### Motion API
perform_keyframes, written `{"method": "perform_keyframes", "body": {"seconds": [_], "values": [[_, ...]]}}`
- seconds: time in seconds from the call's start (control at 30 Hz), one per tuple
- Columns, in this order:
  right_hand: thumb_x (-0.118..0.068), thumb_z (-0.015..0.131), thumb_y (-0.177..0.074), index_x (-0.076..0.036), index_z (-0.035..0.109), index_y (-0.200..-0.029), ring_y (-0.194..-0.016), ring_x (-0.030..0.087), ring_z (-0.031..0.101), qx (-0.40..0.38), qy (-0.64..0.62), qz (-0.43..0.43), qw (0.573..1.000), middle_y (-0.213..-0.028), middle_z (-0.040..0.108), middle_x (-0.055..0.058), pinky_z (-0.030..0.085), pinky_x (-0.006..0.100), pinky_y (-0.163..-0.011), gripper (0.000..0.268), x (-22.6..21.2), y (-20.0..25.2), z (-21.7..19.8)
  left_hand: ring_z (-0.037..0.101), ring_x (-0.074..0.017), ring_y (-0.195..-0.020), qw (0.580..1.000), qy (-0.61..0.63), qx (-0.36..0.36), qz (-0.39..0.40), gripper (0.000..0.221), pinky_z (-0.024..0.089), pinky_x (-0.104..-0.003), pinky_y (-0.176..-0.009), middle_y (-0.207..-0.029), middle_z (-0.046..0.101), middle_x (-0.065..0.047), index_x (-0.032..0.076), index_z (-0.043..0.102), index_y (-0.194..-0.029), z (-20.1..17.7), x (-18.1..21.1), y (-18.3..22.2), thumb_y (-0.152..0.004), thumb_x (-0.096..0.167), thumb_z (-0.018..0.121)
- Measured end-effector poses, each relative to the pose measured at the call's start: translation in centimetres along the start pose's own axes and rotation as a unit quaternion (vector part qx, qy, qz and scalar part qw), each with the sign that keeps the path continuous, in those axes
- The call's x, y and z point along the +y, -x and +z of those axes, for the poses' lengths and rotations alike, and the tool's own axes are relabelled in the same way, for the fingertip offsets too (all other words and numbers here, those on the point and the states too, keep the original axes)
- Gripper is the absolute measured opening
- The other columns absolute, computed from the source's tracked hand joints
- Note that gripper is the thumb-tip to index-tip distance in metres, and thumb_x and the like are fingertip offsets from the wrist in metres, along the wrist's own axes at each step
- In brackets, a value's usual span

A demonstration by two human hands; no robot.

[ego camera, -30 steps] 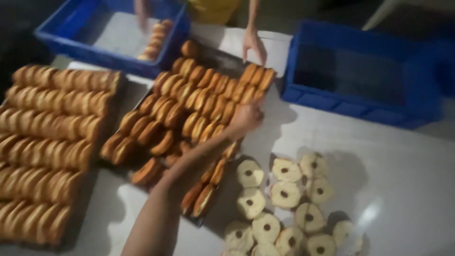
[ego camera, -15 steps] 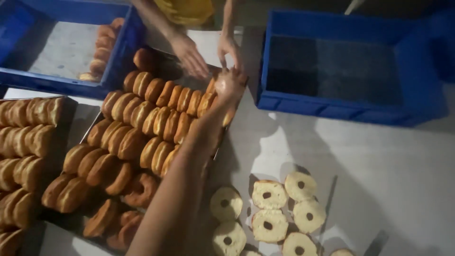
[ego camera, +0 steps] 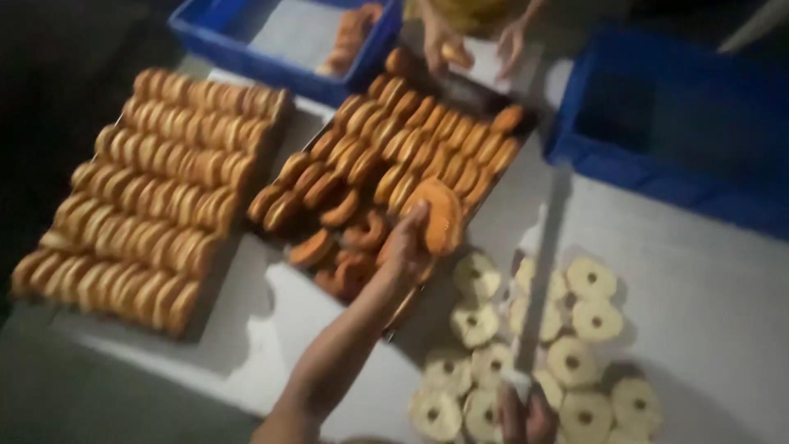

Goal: The person repeatedly picks up donuts from a tray, slices them in half with a knife, and places the halves on the table. Another person is visible in the background moving donuts into a blue crate.

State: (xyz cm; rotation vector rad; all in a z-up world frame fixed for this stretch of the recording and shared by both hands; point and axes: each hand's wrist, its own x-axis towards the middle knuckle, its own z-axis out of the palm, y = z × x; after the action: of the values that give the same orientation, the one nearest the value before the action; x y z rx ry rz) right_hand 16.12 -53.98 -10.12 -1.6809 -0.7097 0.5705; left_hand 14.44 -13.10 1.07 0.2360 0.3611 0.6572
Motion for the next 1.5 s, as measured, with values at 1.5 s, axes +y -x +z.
{"method": "perform_keyframes", "body": {"seconds": [1.5], "values": [[-0.012,0.058,-0.091,-0.004,0.062,-0.115,-0.097,0.043,0.066,-0.254,0.167,-0.110,0.946,-0.099,0.069,0.020,0.053,0.046,-0.076,0.026,-18.0,5.3,12.2,0.071,-0.0230,-0.101,0.957,-0.213,0.050,0.191,0.050,0.060,-0.041,-0.092,-0.110,0.071,-0.011,0.001,0.065,-0.120,-2.7,3.7,28.2,-0.075,0.014,0.085]]}}
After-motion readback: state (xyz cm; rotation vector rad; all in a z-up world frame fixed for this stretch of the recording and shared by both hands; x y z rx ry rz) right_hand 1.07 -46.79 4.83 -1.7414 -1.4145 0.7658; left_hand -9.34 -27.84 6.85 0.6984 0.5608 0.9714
